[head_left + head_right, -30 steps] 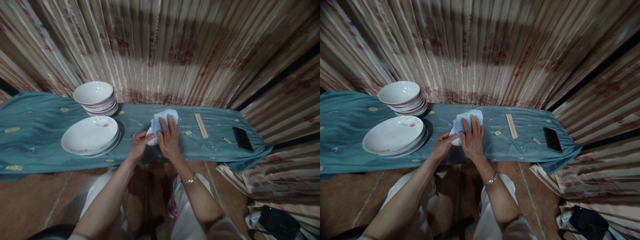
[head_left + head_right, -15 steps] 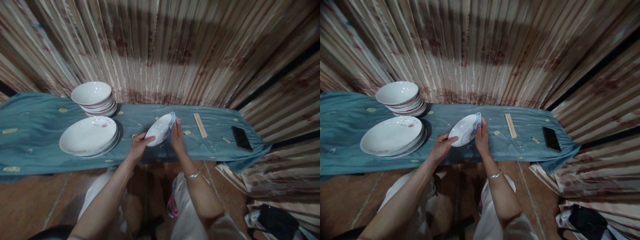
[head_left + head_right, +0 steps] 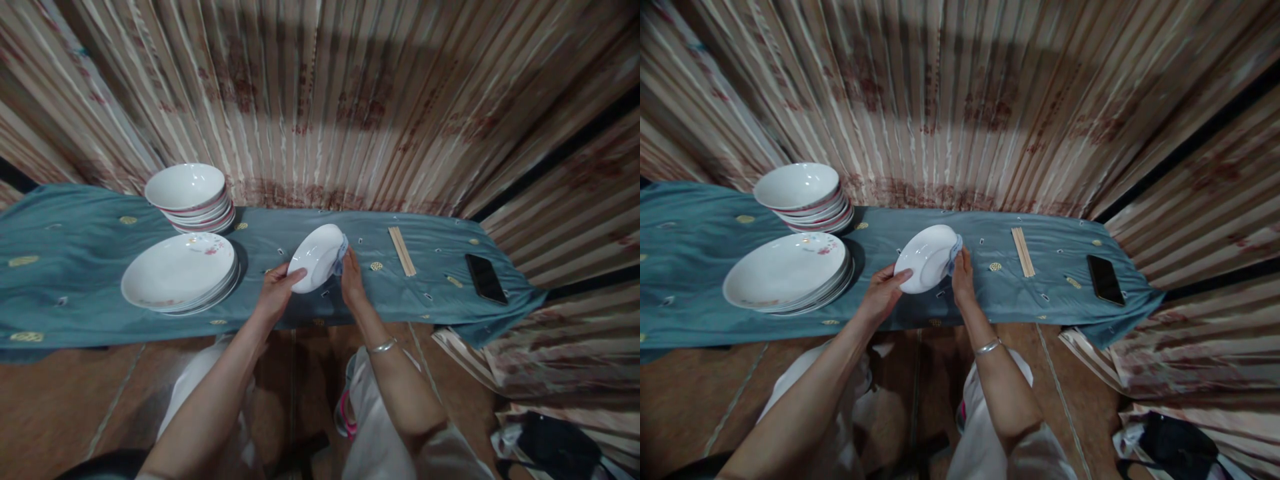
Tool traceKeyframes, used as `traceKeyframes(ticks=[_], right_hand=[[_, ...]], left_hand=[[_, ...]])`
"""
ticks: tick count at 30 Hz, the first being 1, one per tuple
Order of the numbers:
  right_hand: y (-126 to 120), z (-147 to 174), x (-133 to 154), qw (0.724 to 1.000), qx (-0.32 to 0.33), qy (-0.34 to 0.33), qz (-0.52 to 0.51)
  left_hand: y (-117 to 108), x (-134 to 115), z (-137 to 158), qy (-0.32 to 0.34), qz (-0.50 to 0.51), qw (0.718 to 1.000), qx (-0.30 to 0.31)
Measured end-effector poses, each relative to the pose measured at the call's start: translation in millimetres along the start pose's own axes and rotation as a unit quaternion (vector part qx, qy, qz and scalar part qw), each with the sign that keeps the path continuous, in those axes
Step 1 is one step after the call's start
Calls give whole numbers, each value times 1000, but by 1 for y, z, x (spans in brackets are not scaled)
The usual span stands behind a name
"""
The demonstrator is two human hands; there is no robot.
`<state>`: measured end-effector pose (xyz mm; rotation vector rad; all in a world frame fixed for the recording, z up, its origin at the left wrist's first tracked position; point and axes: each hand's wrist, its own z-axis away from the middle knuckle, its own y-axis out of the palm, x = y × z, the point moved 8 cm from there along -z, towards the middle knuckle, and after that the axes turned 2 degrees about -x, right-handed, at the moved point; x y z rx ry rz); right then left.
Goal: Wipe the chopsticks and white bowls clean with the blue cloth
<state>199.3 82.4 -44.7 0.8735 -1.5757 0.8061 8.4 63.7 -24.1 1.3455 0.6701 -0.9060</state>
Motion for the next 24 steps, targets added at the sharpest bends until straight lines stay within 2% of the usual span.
traceKeyframes(ticks=[6,15,24], right_hand=[[8,4,-6,998,18,-18,53],[34,34,-7,984,56,-69,155],[45,60,4,967,91,-106,214]], left_hand=[[1,-4,1,-4,19,1000,-11],[-5,-3,-2,-21,95,994,-58],[-8,-5,-3,-18,112,992,-52]])
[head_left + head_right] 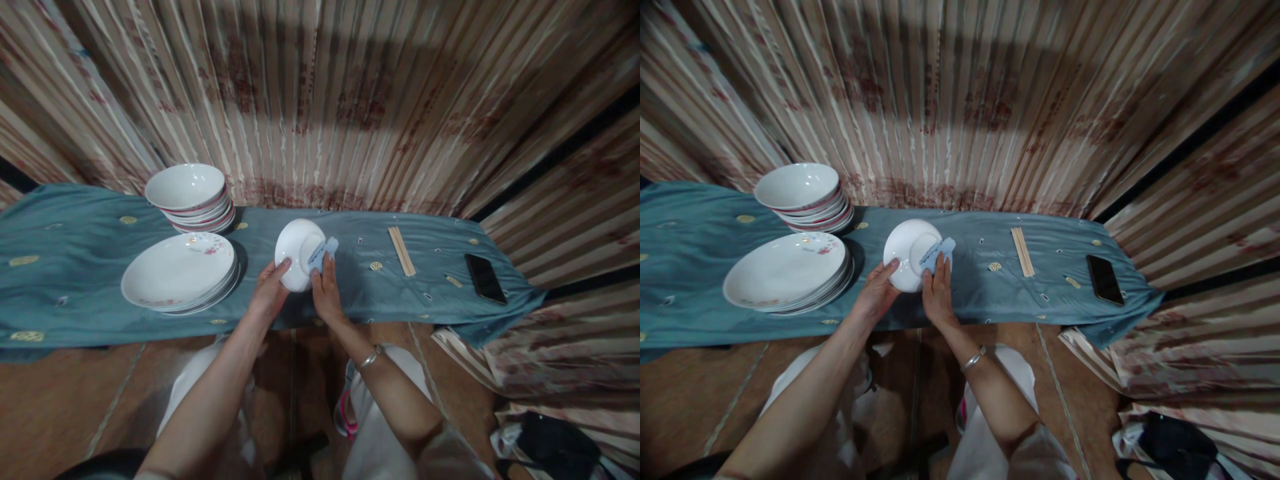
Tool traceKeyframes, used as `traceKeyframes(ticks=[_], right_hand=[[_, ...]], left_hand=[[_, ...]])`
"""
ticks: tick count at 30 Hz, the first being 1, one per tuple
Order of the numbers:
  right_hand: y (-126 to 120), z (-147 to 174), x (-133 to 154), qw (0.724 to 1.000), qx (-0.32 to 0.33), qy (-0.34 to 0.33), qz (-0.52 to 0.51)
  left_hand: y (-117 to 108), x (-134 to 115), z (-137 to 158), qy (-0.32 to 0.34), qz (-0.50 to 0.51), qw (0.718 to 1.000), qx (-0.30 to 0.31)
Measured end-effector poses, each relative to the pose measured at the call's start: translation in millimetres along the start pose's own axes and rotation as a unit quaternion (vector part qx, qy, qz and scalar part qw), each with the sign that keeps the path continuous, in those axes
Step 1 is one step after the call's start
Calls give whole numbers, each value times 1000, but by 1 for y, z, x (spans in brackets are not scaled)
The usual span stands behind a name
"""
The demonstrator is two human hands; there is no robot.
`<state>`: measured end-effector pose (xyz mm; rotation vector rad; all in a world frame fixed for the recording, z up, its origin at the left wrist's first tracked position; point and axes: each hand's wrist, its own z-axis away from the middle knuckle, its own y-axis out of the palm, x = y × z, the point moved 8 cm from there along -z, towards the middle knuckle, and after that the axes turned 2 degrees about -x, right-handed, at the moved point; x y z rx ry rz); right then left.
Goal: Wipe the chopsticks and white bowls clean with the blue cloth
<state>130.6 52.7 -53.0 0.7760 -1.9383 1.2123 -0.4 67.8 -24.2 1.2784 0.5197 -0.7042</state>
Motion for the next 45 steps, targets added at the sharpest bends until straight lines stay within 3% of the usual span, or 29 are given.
traceKeyframes(ticks=[14,19,31,45], right_hand=[[-1,20,53,981,49,-153,109],[-6,12,62,976,45,-170,128],[-23,-13,46,980,-8,-144,134],[-19,10,18,983,30,-120,137]], left_hand=[[-1,-6,-5,19,-28,999,18],[3,-5,-3,15,-40,999,29],[5,0,-1,14,-57,998,37],[0,-3,-2,21,-50,998,19]])
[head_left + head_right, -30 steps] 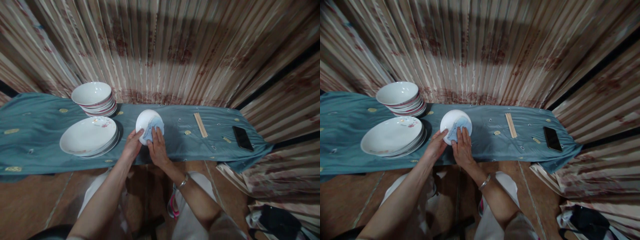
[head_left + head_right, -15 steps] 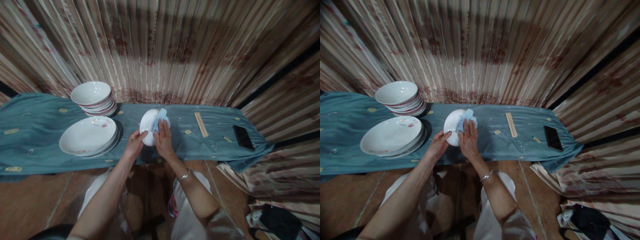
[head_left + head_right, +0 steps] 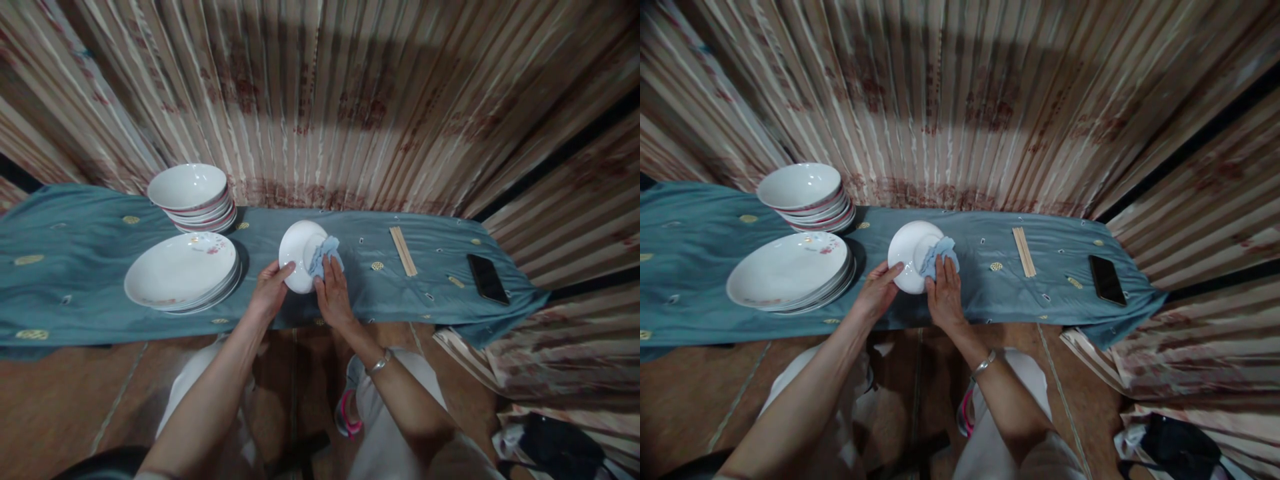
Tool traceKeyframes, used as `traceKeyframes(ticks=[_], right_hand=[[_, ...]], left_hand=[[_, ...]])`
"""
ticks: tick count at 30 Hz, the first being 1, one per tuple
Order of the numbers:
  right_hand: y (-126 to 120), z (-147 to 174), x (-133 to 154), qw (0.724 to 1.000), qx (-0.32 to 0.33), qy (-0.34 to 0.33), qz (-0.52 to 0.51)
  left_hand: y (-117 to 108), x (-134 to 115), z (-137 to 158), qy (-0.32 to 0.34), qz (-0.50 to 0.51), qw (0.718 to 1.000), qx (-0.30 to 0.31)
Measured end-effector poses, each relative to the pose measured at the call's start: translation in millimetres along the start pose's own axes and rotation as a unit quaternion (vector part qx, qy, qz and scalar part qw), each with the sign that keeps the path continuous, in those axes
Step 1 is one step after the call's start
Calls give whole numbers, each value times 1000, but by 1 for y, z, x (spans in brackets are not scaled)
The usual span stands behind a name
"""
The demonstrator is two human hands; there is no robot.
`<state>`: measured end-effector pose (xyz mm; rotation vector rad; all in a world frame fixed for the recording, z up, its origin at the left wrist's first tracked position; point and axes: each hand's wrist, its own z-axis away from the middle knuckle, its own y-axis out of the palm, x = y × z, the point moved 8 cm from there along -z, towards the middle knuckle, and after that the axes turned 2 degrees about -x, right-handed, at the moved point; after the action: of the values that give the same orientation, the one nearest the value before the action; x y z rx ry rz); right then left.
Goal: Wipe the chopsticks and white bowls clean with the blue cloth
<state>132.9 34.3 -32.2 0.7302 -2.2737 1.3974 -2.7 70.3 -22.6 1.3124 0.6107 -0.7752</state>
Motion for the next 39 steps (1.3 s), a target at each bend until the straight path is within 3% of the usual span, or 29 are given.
traceKeyframes(ticks=[14,21,31,39], right_hand=[[-3,29,28,997,56,-53,27],[-5,27,38,995,80,-60,30],[-15,2,39,997,30,-62,28],[-20,-18,23,999,-14,-27,27]], left_hand=[[3,1,-3,3,7,1000,8],[5,3,0,-9,-11,1000,17],[12,0,4,9,-21,999,48],[11,1,7,5,-21,999,45]])
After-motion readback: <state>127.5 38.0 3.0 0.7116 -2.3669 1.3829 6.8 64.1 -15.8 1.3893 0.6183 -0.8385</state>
